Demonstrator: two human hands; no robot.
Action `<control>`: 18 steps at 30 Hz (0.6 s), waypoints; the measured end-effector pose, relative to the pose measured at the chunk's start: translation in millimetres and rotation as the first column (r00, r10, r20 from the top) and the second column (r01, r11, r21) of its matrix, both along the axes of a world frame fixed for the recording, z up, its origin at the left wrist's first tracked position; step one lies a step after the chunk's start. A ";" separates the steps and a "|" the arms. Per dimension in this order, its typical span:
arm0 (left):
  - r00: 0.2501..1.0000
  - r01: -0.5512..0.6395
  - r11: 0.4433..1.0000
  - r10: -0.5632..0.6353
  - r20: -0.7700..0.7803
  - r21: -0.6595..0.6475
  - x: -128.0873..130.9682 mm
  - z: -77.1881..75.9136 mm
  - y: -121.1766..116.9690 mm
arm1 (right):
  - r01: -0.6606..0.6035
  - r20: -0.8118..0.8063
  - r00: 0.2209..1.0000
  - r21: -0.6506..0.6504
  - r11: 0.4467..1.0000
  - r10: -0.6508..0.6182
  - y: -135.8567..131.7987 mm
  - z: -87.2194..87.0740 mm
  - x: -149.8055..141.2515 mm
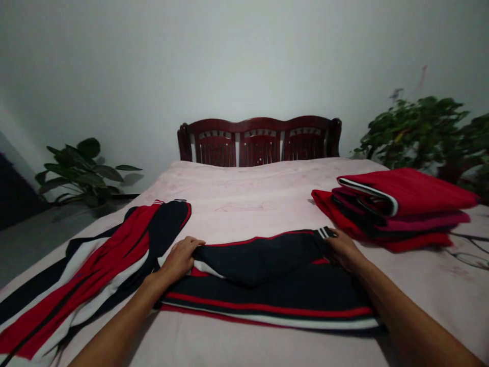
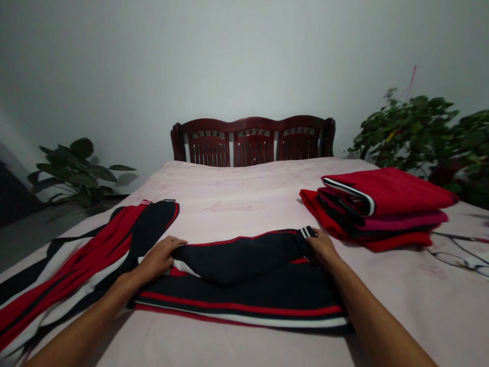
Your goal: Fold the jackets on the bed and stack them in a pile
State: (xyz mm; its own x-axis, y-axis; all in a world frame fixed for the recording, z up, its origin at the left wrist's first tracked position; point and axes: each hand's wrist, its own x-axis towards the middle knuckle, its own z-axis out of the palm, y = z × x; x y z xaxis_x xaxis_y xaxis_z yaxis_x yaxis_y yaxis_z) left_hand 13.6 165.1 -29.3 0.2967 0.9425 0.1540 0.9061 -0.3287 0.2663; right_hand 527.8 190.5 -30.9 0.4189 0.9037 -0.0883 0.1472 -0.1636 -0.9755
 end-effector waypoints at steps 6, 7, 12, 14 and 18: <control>0.969 0.241 0.970 -0.238 -0.072 0.040 12.5 8.9 -22.5 | -0.517 0.806 0.481 -0.057 0.854 0.345 -19.0 16.2 -14.7; 0.966 0.247 0.968 -0.244 -0.080 0.037 16.3 9.3 -21.7 | -0.587 0.817 0.420 -0.087 0.805 0.394 -20.1 16.1 -20.6; 0.995 -0.014 0.995 0.004 0.101 0.097 29.6 13.1 2.1 | -0.572 0.745 0.547 0.000 0.820 0.381 -2.8 7.4 -39.7; 0.974 -0.123 0.981 0.090 0.206 0.151 30.8 16.6 13.6 | -0.510 0.699 0.609 -0.016 0.860 0.374 6.6 7.6 -40.2; 0.975 -0.109 0.980 0.073 0.212 0.164 28.5 17.1 24.2 | -0.617 0.680 0.496 -0.162 0.770 0.541 4.6 13.7 -40.2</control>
